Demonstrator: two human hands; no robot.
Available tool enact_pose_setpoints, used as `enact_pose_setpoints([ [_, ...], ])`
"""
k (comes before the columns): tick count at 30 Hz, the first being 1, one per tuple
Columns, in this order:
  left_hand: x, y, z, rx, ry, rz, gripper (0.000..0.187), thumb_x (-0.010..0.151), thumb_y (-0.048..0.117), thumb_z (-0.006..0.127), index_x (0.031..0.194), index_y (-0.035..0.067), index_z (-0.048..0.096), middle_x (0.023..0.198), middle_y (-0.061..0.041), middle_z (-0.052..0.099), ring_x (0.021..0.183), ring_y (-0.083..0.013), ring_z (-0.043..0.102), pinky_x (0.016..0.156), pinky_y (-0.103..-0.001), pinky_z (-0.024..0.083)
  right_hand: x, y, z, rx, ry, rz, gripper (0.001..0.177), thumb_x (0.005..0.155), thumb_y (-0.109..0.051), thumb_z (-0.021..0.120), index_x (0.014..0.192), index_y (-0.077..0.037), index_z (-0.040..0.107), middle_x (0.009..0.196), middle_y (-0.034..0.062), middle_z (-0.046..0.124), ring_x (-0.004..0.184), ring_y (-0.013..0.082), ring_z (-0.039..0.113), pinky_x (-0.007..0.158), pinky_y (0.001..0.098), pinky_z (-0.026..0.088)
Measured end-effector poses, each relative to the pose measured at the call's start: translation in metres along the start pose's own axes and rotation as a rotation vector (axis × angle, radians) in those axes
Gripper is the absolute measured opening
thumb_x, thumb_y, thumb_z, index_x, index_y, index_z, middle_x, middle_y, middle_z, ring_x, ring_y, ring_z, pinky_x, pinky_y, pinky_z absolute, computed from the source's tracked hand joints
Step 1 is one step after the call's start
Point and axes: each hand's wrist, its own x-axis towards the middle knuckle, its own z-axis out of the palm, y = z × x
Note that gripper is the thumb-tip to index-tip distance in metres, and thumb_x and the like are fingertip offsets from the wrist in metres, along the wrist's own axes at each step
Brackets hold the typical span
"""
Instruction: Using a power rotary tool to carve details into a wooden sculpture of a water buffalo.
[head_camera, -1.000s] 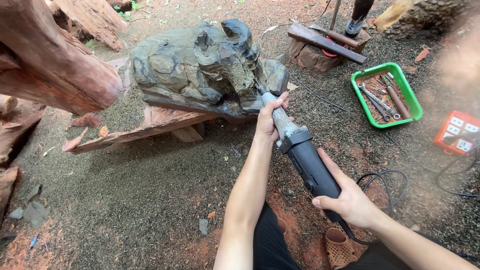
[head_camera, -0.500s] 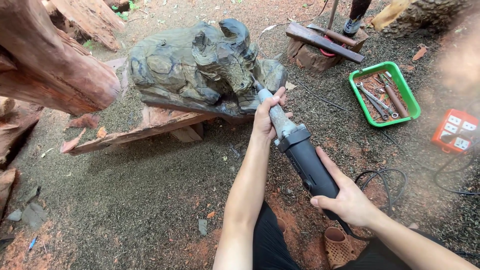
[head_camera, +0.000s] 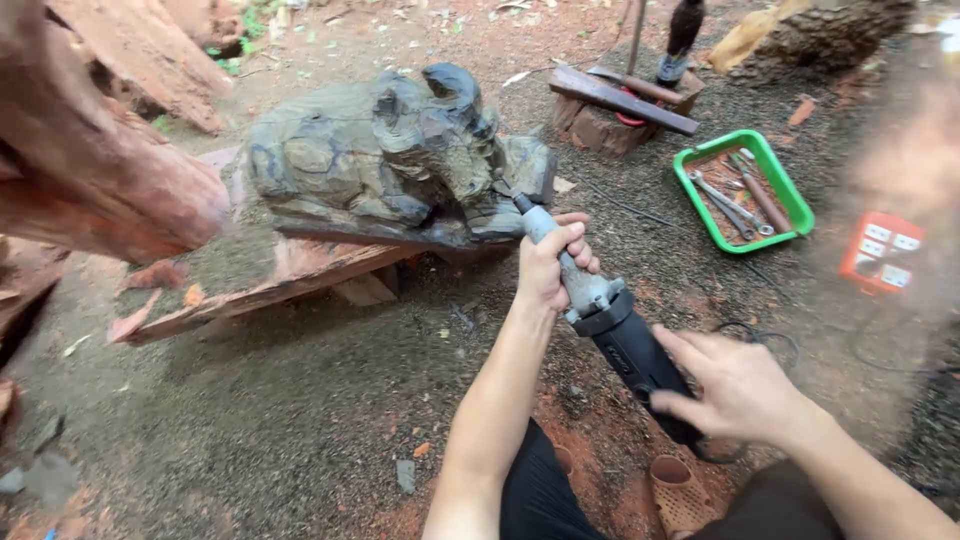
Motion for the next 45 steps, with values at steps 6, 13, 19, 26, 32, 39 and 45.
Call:
enact_pose_setpoints([
  [6,0.017,-0.037,-0.020,0.182,0.150,0.033,0.024,0.079,0.001,0.076,0.100,-0.007,0.069,0.054,-0.010,0.052,0.043,-0.0206,0.059,0.041,-0.045,0.055,0.003,-0.025,-0.012,0.503,0.573,-0.357,0.005,0.085,-0.014,0.074,0.081,-0.013,0.078,0.072,0.0019,0.080,0.053,0.0194,0.072,0.049,0.0277,0.056],
  [13,0.004,-0.016,-0.006,0.198,0.166,0.121,0.019,0.080,-0.001,0.073,0.096,-0.007,0.066,0.051,-0.010,0.050,0.040,-0.0200,0.056,0.040,-0.043,0.053,0.013,-0.077,-0.024,-0.153,0.859,-0.880,0.015,0.087,-0.008,0.066,0.075,-0.016,0.069,0.089,0.0161,0.070,0.050,0.0194,0.057,0.044,0.0329,0.048],
  [19,-0.006,-0.004,0.003,0.191,0.139,0.059,0.017,0.085,0.001,0.063,0.101,-0.005,0.061,0.060,-0.006,0.052,0.046,-0.0160,0.053,0.042,-0.032,0.050,-0.046,-0.113,-0.060,0.135,0.277,-1.013,0.019,0.095,-0.008,0.063,0.111,-0.003,0.073,0.078,0.0070,0.050,0.061,0.0203,0.047,0.054,0.0300,0.043],
  [26,-0.013,-0.004,0.004,0.196,0.109,0.039,0.015,0.085,0.000,0.062,0.099,-0.005,0.061,0.058,-0.005,0.051,0.046,-0.0158,0.053,0.043,-0.031,0.050,-0.068,-0.114,-0.043,-0.053,0.404,-0.965,0.013,0.091,-0.007,0.072,0.103,-0.004,0.076,0.098,0.0148,0.068,0.072,0.0229,0.065,0.040,0.0244,0.043],
  [32,-0.006,-0.006,0.004,0.175,0.127,0.024,0.016,0.085,-0.001,0.063,0.100,-0.004,0.061,0.059,-0.006,0.052,0.046,-0.0155,0.053,0.045,-0.032,0.050,-0.077,-0.113,-0.038,0.121,0.232,-0.900,0.010,0.086,0.002,0.060,0.095,0.004,0.063,0.100,0.0189,0.060,0.072,0.0276,0.056,0.045,0.0307,0.045],
  [39,-0.005,-0.007,0.000,0.183,0.119,0.018,0.016,0.085,-0.002,0.063,0.101,-0.004,0.061,0.060,-0.005,0.052,0.047,-0.0152,0.053,0.044,-0.031,0.050,-0.036,-0.146,-0.055,-0.518,0.207,-0.639,0.022,0.087,-0.015,0.064,0.104,-0.001,0.063,0.077,0.0145,0.060,0.051,0.0201,0.052,0.044,0.0325,0.043],
  [45,-0.003,-0.009,0.001,0.224,0.149,-0.007,0.016,0.085,-0.001,0.062,0.101,-0.003,0.062,0.060,-0.005,0.052,0.048,-0.0151,0.053,0.046,-0.031,0.048,-0.034,-0.164,0.026,-0.561,-0.199,-0.570,0.032,0.087,-0.006,0.056,0.108,0.018,0.059,0.051,0.0226,0.059,0.029,0.0301,0.054,0.023,0.0461,0.041],
])
